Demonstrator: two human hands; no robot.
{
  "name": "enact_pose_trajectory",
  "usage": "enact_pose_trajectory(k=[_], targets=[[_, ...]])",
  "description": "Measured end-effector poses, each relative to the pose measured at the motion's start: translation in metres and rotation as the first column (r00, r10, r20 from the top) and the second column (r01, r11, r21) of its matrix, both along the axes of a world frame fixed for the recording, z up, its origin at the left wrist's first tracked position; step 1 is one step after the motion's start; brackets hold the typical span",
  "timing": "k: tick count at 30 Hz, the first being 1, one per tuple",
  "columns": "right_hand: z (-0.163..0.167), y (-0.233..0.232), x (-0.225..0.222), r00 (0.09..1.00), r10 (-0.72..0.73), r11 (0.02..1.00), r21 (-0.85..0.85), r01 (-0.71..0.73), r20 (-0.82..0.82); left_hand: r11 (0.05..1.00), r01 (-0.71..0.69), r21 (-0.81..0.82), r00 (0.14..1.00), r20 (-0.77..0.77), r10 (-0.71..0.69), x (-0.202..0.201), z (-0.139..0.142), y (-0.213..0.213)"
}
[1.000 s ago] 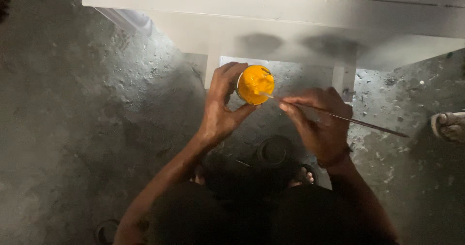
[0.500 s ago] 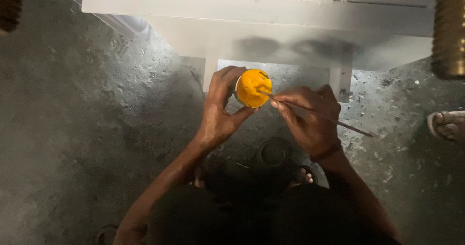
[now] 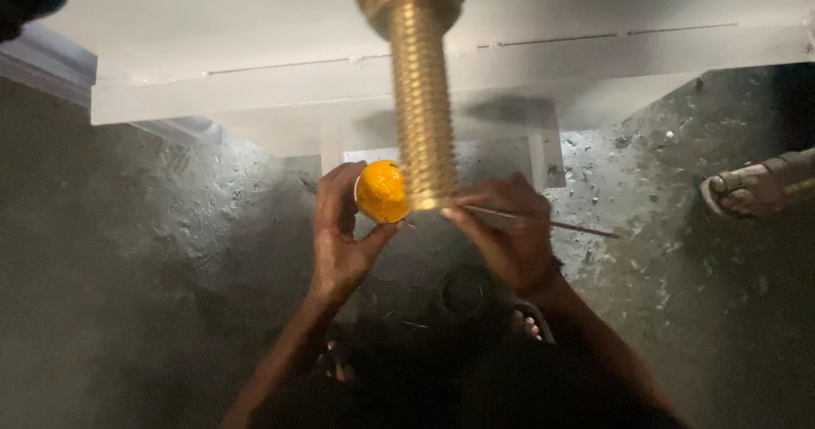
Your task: The person holds a small can of yellow paint and stirs it with a paintbrush, stirring continuously while standing near machinery. They then walk across the workshop floor carrying the can and dip the brush into a larger paint can among other cans on the floor.
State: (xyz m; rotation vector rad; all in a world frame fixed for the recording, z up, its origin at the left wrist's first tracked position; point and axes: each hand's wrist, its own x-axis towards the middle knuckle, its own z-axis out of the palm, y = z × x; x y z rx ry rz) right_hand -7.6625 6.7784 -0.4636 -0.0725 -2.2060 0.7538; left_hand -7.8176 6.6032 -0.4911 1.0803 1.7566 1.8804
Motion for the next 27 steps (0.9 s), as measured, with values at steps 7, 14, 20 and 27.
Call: enact_pose_trajectory(k=[7,14,20,27], targets=[[0.020,0.051,-0.005,0.850,-0.339,0.924,-0.312,0.221,-0.402,0.944,-0.113,-0.311,0.993,-0.007,0.117,0.001,-0.013,0.002],[0.052,0.097,-0.051,0.724,-0.255,0.967,-0.186,0.175,-0.641,0.983,0.004,-0.184,1.000,-0.011,-0.006,0.001,-0.021,0.005],[0.069,0.094,-0.062,0.751,-0.249,0.968,-0.155,0.195,-0.611,0.992,0.016,-0.124,0.999,-0.030,-0.019,0.000,-0.024,0.007],[0.074,0.093,-0.069,0.765,-0.226,0.974,-0.135,0.182,-0.603,0.980,-0.026,-0.197,0.996,-0.083,0.009,0.001,-0.025,0.008]])
